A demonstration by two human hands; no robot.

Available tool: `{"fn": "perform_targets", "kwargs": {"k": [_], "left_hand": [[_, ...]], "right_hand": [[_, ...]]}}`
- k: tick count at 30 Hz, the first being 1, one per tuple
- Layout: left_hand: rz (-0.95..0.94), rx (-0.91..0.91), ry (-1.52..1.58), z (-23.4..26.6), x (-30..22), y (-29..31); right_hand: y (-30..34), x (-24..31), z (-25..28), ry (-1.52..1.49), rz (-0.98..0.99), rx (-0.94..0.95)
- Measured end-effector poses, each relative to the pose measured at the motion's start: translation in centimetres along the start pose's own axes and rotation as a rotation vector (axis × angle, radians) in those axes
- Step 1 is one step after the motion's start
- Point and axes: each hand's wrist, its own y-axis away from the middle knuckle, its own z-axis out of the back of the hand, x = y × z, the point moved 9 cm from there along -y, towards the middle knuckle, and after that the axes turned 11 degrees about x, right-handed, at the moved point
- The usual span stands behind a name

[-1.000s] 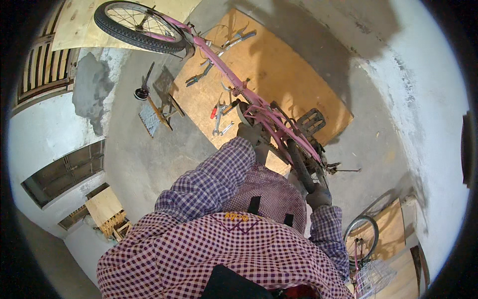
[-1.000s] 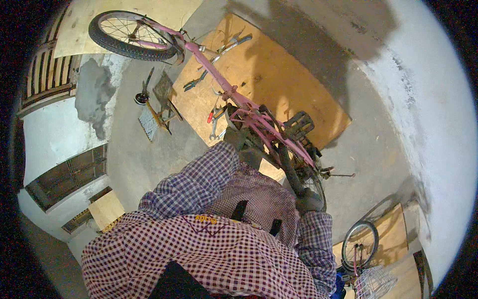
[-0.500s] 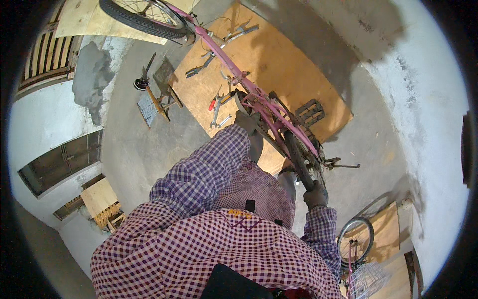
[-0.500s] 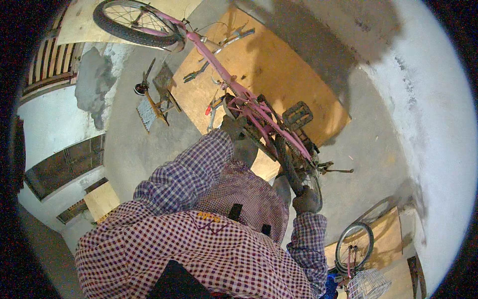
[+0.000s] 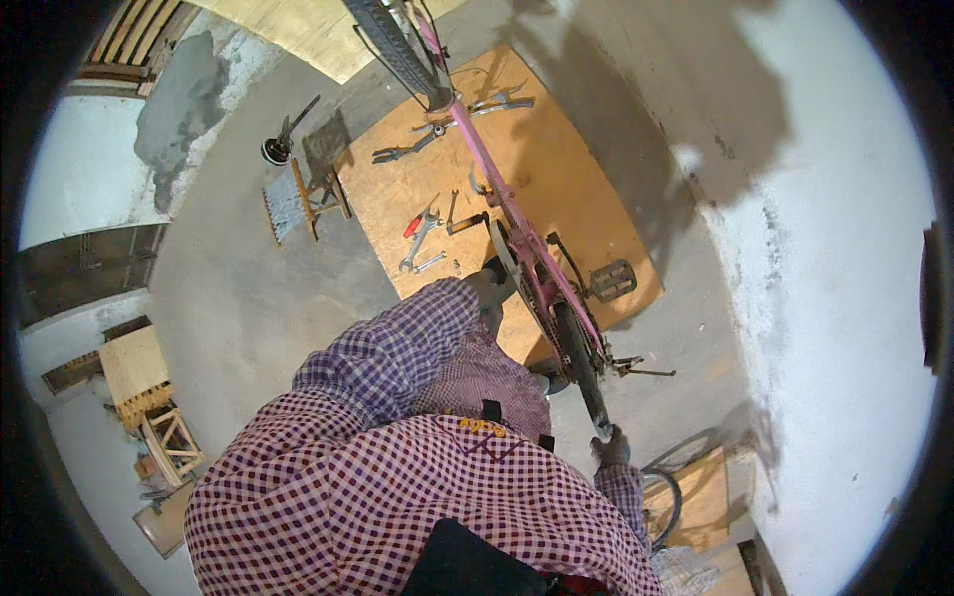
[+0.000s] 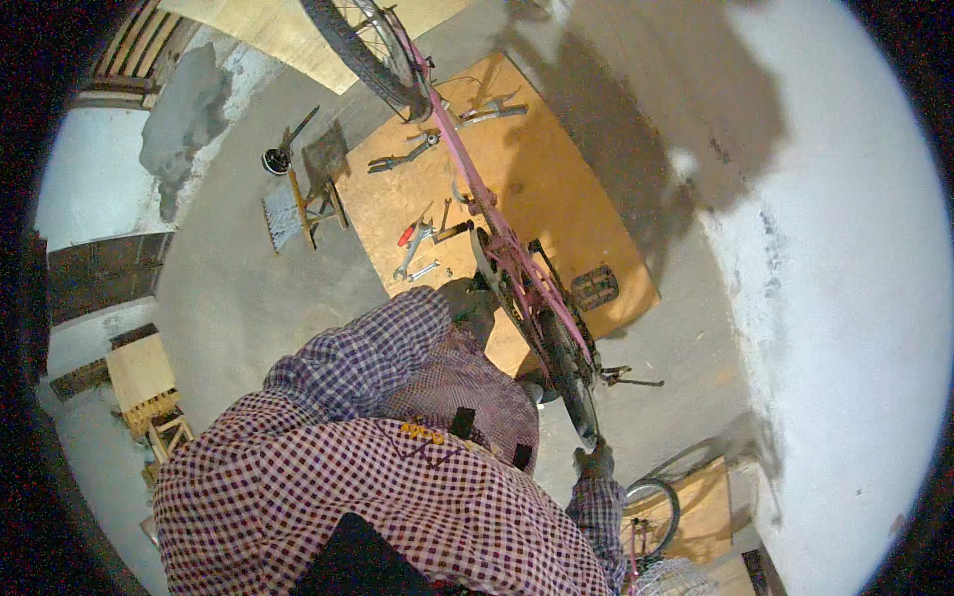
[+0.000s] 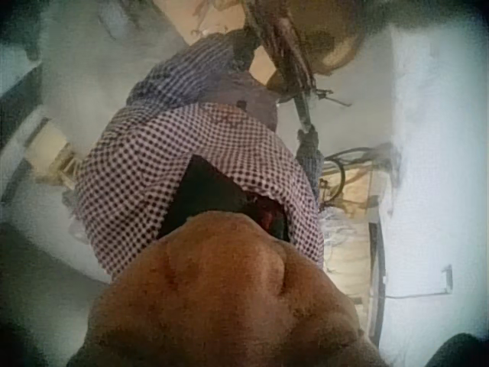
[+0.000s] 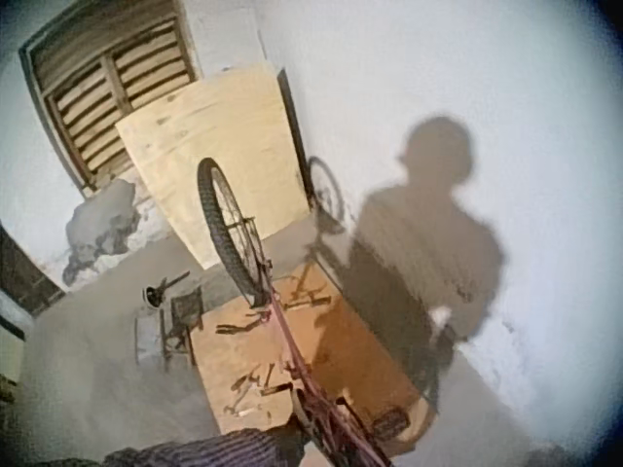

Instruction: The person removes the front wheel from a pink bicycle, then reattaches it and secures it with a bolt and nut. They use a wrench to tighten the axle nut and spin the wheel to check alignment.

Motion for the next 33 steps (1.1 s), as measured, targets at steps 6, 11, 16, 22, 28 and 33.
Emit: {"fn": "perform_targets", "kwargs": {"k": [6,11,16,22,28,33], "left_hand": [[-0.218,0.098,-0.267,5.0,4.4,0.5],[-0.144,0.084,-0.001,25.6,20.6,9.1],[-0.140,-0.221,0.114,25.7,41.0,25.2],[-0.184,-0.124,0.298,21.1,39.9,23.6],[-0.054,0.043,0.394,16.3,41.5,21.7],[-0.096,0.006,0.433,16.7,39.7,20.5]], "right_hand": [[6.9,-0.2,-4.1,-0.455,-0.122,0.000],[15.6,17.8,-9.1,-0.468,0.107,-0.043],[22.8,20.3,-21.2,-0.276,0.323,-0.030],[19.4,19.8,-13.7,-0.732,0.394,-0.093],[19.6,18.0,-12.2,-0.904,0.198,-0.161],[18.8,16.2,-12.5,-0.797,0.196,-0.082]]}}
